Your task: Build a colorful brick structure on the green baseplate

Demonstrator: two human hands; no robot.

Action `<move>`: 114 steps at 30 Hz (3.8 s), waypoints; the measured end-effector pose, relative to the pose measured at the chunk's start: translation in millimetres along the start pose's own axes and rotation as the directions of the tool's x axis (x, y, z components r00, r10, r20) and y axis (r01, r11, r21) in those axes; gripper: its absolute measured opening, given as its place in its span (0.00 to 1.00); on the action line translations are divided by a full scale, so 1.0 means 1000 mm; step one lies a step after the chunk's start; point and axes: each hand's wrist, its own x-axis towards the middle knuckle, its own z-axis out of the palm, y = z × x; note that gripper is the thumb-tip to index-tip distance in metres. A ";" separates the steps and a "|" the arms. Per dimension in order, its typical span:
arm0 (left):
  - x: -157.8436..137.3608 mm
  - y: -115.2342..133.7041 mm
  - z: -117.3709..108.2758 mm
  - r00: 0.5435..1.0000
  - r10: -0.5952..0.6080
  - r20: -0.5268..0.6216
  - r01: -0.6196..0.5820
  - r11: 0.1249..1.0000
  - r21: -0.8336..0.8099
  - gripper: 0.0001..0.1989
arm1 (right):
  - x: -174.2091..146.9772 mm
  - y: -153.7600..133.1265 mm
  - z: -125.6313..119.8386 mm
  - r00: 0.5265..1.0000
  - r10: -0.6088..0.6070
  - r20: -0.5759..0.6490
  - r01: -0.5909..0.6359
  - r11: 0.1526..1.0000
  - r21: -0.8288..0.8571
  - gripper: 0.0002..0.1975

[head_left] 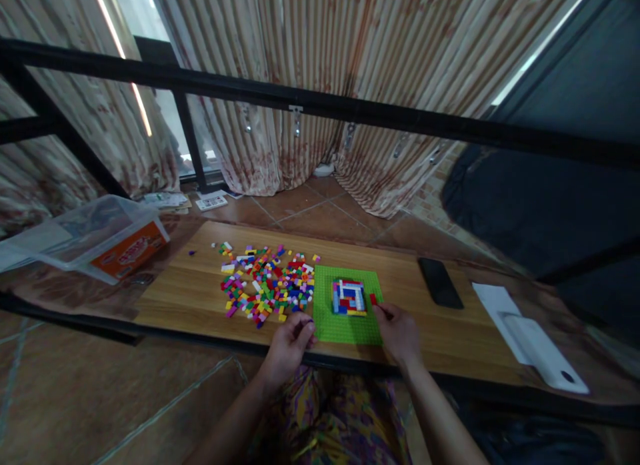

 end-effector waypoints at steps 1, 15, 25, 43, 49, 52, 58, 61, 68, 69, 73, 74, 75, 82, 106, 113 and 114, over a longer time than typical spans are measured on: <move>0.000 -0.001 0.000 1.000 0.003 0.000 -0.003 1.000 0.005 0.16 | 0.001 -0.001 0.004 1.000 0.002 0.013 -0.002 1.000 0.007 0.23; -0.003 0.008 0.000 1.000 0.009 0.020 -0.010 0.999 0.035 0.15 | 0.010 -0.011 0.012 0.994 0.019 0.108 -0.037 0.986 0.161 0.23; -0.005 0.006 -0.001 0.998 0.037 0.052 -0.041 0.997 0.070 0.13 | 0.022 -0.008 0.015 0.963 0.204 0.176 -0.258 0.888 0.381 0.24; -0.003 0.019 -0.009 0.996 0.066 -0.054 -0.057 0.986 0.158 0.12 | 0.014 0.008 0.005 0.970 0.210 0.121 -0.241 0.884 0.401 0.27; 0.016 0.049 -0.052 0.936 0.289 -0.199 -0.109 0.778 0.619 0.08 | 0.006 0.051 -0.006 0.998 0.009 -0.062 -0.010 1.000 -0.006 0.30; 0.028 0.061 -0.067 0.936 0.300 -0.186 -0.003 0.533 0.846 0.07 | 0.000 0.065 0.002 0.982 -0.143 -0.125 0.134 0.988 -0.083 0.28; 0.040 0.064 -0.070 0.949 0.236 -0.208 0.136 0.287 0.948 0.08 | -0.005 0.067 0.009 0.974 -0.195 -0.119 0.173 0.970 -0.173 0.23; 0.042 0.062 -0.068 0.953 0.224 -0.204 0.142 0.265 0.954 0.08 | -0.004 0.069 0.008 0.974 -0.192 -0.119 0.168 0.968 -0.187 0.23; 0.056 0.063 -0.068 0.950 0.271 -0.153 0.089 0.233 0.968 0.11 | -0.003 0.074 0.010 0.975 -0.186 -0.122 0.160 0.967 -0.196 0.22; 0.061 0.064 -0.068 0.951 0.276 -0.141 0.084 0.206 0.975 0.11 | -0.003 0.074 0.011 0.976 -0.182 -0.121 0.156 0.967 -0.199 0.22; 0.084 0.070 -0.066 0.974 0.213 -0.083 0.072 0.056 0.996 0.13 | -0.003 0.071 0.010 0.971 -0.199 -0.129 0.175 0.968 -0.178 0.21; 0.088 0.071 -0.065 0.980 0.188 -0.063 0.058 0.031 0.998 0.14 | -0.003 0.069 0.009 0.971 -0.200 -0.133 0.176 0.969 -0.171 0.21; 0.092 0.072 -0.064 0.986 0.163 -0.041 0.039 0.012 0.999 0.14 | -0.003 0.068 0.009 0.971 -0.198 -0.132 0.175 0.971 -0.165 0.22; 0.103 0.081 -0.063 0.993 0.108 0.053 -0.052 -0.020 0.998 0.15 | -0.003 0.060 0.007 0.976 -0.170 -0.133 0.154 0.980 -0.123 0.21; 0.062 0.049 0.054 0.923 0.231 0.307 -0.381 0.649 0.659 0.09 | -0.002 0.055 0.008 0.981 -0.139 -0.135 0.134 0.990 -0.046 0.18; 0.069 0.038 0.057 0.920 0.219 0.324 -0.388 0.612 0.690 0.07 | -0.002 0.055 0.009 0.979 -0.142 -0.147 0.138 0.990 -0.043 0.20; 0.070 0.039 0.057 0.916 0.227 0.332 -0.400 0.581 0.708 0.07 | -0.002 0.055 0.009 0.979 -0.138 -0.148 0.134 0.990 -0.042 0.20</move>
